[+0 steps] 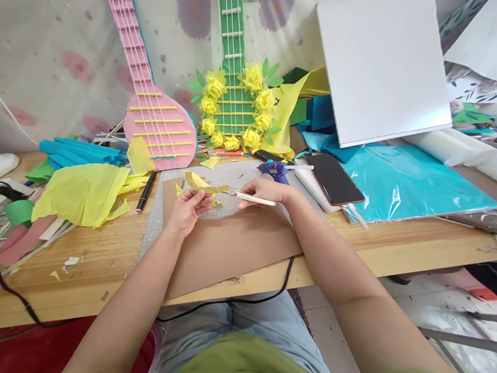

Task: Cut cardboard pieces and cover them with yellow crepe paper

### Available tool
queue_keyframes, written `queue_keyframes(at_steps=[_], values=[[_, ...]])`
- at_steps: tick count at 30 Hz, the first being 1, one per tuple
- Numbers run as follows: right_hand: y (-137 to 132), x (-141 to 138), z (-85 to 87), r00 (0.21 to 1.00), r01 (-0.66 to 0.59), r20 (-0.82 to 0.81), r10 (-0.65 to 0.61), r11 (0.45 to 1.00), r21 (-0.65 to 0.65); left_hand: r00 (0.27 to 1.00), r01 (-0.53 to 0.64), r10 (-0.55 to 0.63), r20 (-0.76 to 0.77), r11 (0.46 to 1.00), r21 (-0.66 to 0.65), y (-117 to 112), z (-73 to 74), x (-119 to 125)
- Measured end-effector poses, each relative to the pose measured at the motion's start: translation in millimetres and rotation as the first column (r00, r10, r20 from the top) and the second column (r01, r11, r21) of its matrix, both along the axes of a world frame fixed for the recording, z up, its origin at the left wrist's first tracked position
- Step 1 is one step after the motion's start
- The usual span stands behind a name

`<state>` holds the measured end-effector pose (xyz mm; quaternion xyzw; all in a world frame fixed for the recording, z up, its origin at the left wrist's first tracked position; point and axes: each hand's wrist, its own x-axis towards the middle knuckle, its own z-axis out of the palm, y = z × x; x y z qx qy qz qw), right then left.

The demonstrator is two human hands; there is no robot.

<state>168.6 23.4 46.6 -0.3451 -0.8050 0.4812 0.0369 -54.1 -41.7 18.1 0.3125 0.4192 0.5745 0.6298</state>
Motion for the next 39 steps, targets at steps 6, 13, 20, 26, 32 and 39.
queue_keyframes(at_steps=[6,13,20,26,32,39], values=[[-1.7,-4.5,0.8,1.000,0.005,-0.008,-0.005,1.000,0.006,0.999,0.023,-0.023,0.029,0.999,-0.027,-1.0,2.4,1.8],[-2.2,-6.7,-0.3,0.998,0.052,0.010,-0.054,0.991,0.123,0.998,0.027,-0.024,0.057,0.998,-0.052,-1.9,3.6,2.3],[-1.5,-6.1,-3.7,0.996,0.079,0.010,-0.083,0.970,0.230,0.992,0.032,-0.021,0.125,0.996,-0.084,-3.1,7.5,4.0],[-4.4,-7.5,0.0,0.996,0.081,0.022,-0.089,0.966,0.244,0.990,0.038,-0.025,0.136,0.995,-0.091,-3.6,7.0,3.9],[-3.8,-7.6,-1.6,0.998,0.060,0.025,-0.066,0.980,0.191,0.988,0.063,-0.051,0.145,0.995,-0.079,-2.3,3.3,4.0],[-4.3,-10.1,-1.0,0.997,0.066,0.017,-0.069,0.989,0.128,0.986,0.071,-0.058,0.156,0.994,-0.083,-2.8,3.3,5.4]])
